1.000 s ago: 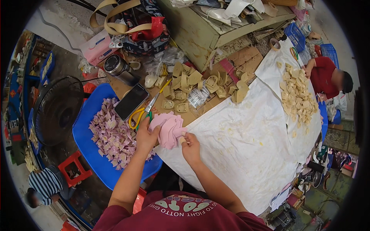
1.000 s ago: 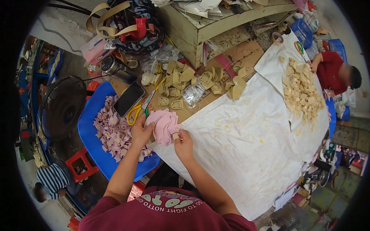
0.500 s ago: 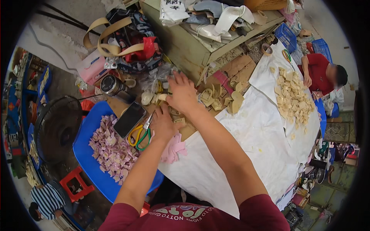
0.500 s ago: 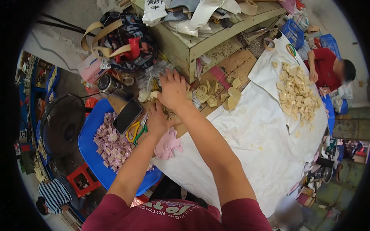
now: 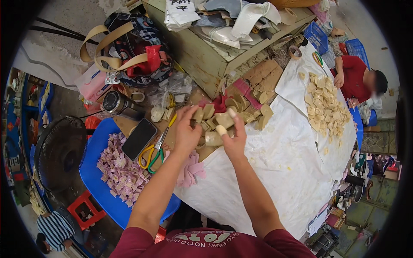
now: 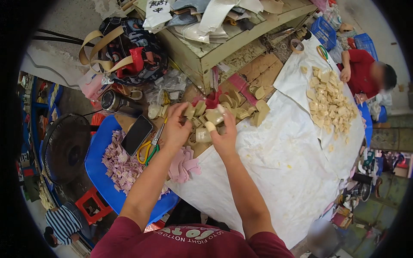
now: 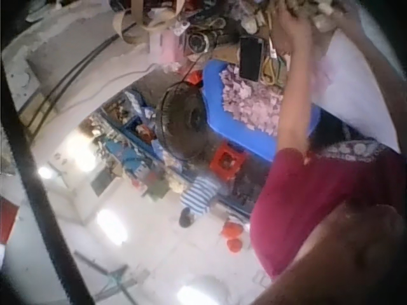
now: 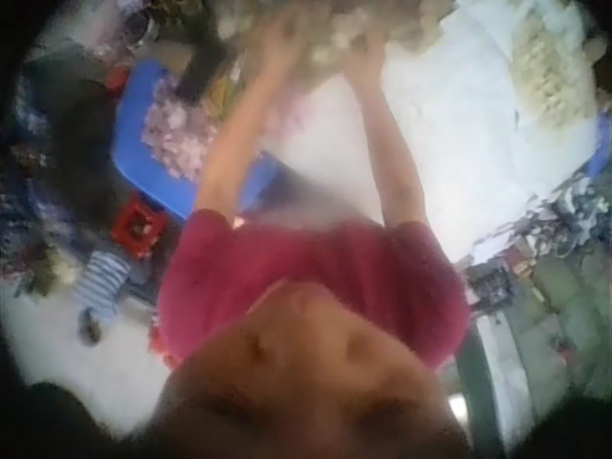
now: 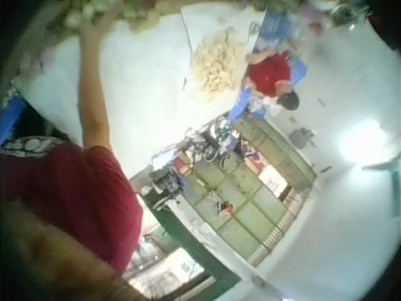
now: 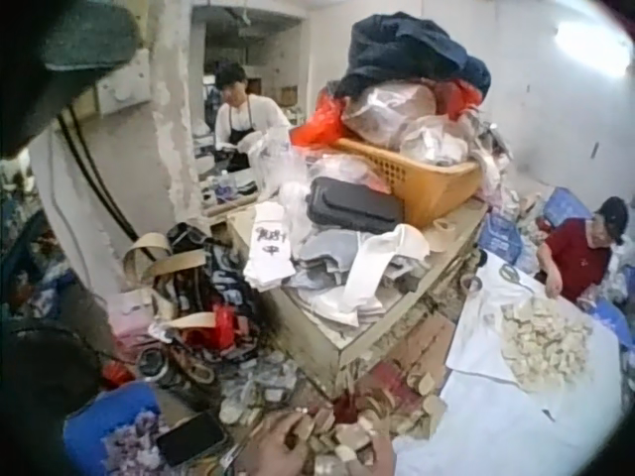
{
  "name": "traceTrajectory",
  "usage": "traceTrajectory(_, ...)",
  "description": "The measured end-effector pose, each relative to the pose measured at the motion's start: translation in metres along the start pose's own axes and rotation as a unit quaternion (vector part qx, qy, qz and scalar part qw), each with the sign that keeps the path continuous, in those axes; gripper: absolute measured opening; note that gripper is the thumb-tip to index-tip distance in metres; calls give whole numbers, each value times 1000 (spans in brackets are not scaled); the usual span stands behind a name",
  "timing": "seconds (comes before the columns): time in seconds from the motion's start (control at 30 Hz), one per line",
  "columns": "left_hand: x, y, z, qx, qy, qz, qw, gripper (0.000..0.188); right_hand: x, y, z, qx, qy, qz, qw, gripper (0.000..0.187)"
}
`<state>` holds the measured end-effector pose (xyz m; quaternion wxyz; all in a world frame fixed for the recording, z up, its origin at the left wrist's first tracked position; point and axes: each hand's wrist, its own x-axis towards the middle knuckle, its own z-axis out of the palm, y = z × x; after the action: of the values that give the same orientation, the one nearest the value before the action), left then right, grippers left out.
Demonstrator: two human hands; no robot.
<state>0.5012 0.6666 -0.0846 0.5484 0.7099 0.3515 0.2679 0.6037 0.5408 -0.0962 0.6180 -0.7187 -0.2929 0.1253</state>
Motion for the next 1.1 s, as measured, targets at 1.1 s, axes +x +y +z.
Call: traceTrajectory(1.1, -80, 12, 76, 195, -168, 158, 953, 44, -48, -13, -143, -350, -93, -17, 932, 47)
